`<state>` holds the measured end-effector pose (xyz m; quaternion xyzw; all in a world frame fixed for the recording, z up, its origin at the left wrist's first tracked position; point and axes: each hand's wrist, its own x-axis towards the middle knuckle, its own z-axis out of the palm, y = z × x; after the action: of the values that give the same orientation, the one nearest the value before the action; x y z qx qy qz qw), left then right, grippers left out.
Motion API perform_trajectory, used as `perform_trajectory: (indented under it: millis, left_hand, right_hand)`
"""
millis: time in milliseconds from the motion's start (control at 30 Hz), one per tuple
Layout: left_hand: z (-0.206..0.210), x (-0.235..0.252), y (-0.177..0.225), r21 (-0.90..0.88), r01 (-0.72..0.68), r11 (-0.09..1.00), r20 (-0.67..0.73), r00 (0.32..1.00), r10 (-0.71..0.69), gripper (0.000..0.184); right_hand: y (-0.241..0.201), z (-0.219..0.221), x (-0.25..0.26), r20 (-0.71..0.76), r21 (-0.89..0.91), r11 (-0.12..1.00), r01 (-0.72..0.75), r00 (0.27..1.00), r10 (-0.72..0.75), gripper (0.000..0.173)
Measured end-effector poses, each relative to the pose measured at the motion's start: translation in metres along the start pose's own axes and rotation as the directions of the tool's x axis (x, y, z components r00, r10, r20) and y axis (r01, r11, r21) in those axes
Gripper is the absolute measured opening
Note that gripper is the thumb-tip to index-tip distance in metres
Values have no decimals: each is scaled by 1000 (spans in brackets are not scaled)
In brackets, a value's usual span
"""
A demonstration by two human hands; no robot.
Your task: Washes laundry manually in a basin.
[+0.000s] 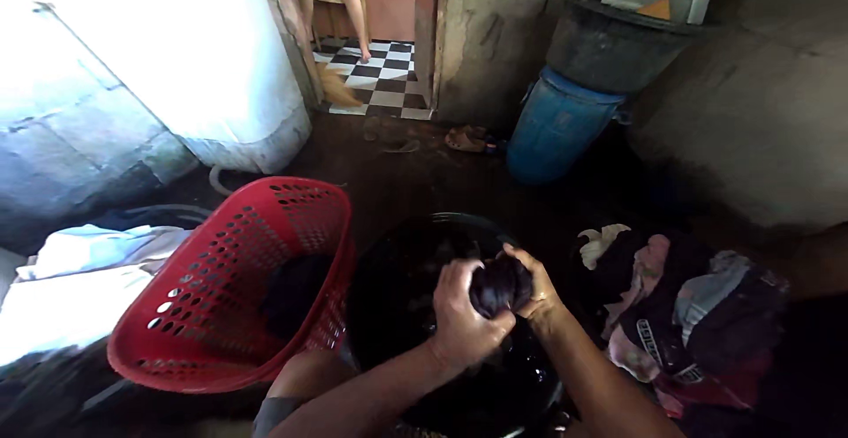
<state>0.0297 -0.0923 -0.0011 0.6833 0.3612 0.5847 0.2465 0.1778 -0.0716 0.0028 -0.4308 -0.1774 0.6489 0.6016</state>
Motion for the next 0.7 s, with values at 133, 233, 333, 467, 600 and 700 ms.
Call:
perform_trajectory:
  millis: [133,233,333,467,600,700]
  left_hand:
    - [10,-32,-10,198,-243,950,62,970,235,50]
    - [15,-53,-19,289,-375,881,137,927,350,49]
    - [19,-69,-31,329,-464,822,242,883,402,46]
    - [20,-79,-48,326,-544,773,388,823,416,43]
    - [19,-78,-65,289,-567,772,530,766,364,46]
    - [9,-54,-60,266,-150,952,632,773,-55,56]
  right_hand:
    - [8,-3,-4,-27,-197,976,-96,995,92,35]
    - [15,-11,0,-16,-454,886,-87,996,89,25]
    - [24,-18,6,-14,-689,721,-77,996,93,16]
    - [36,-23,9,-89,-786,606,-119,993,79,10]
    - [50,-28,11,-200,-798,580,-163,980,1,10]
    - [52,-37,13,-295,-720,668,-189,954,-48,23]
